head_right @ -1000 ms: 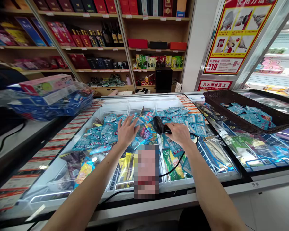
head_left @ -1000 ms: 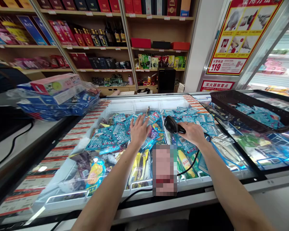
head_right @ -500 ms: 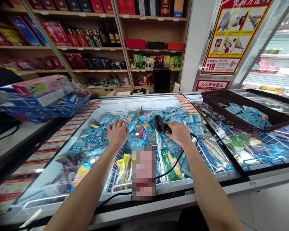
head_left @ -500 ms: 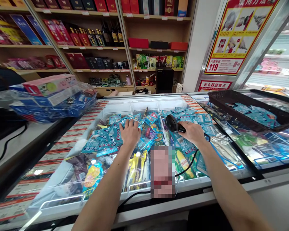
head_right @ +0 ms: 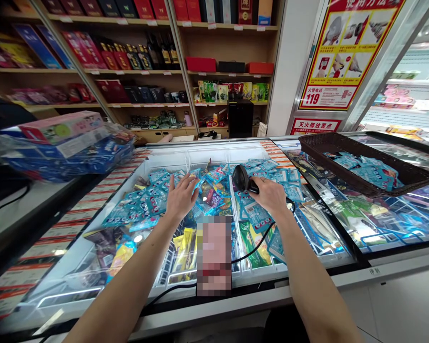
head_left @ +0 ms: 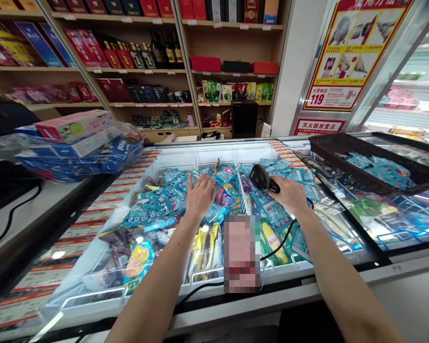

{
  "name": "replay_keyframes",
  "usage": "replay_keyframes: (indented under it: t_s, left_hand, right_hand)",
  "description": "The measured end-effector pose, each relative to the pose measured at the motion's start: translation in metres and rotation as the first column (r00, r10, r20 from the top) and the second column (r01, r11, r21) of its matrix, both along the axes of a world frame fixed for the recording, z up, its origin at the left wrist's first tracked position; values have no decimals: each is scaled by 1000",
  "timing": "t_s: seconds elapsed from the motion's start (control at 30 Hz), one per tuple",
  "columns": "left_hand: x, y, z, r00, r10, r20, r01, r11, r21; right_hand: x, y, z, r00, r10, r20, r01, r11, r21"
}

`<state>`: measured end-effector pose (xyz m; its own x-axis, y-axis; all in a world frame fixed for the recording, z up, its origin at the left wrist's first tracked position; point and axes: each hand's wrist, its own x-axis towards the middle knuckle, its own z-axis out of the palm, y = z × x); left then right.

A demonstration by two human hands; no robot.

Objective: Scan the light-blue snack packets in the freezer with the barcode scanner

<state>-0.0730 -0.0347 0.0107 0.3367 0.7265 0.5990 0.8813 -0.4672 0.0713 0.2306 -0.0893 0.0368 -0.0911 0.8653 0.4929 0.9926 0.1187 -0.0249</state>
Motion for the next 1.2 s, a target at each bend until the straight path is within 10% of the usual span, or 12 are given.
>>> replay_keyframes:
  t_s: [0.7, 1.2]
  left_hand:
    - [39, 18, -5, 975, -182, 131, 209, 948, -238]
    - [107, 112, -9, 959, -110, 259, 208, 897, -389]
  right_hand:
    - [13, -1, 10, 993, -96, -67, 99, 994, 43]
    - [16, 10, 1, 996, -91, -19, 92, 996, 20]
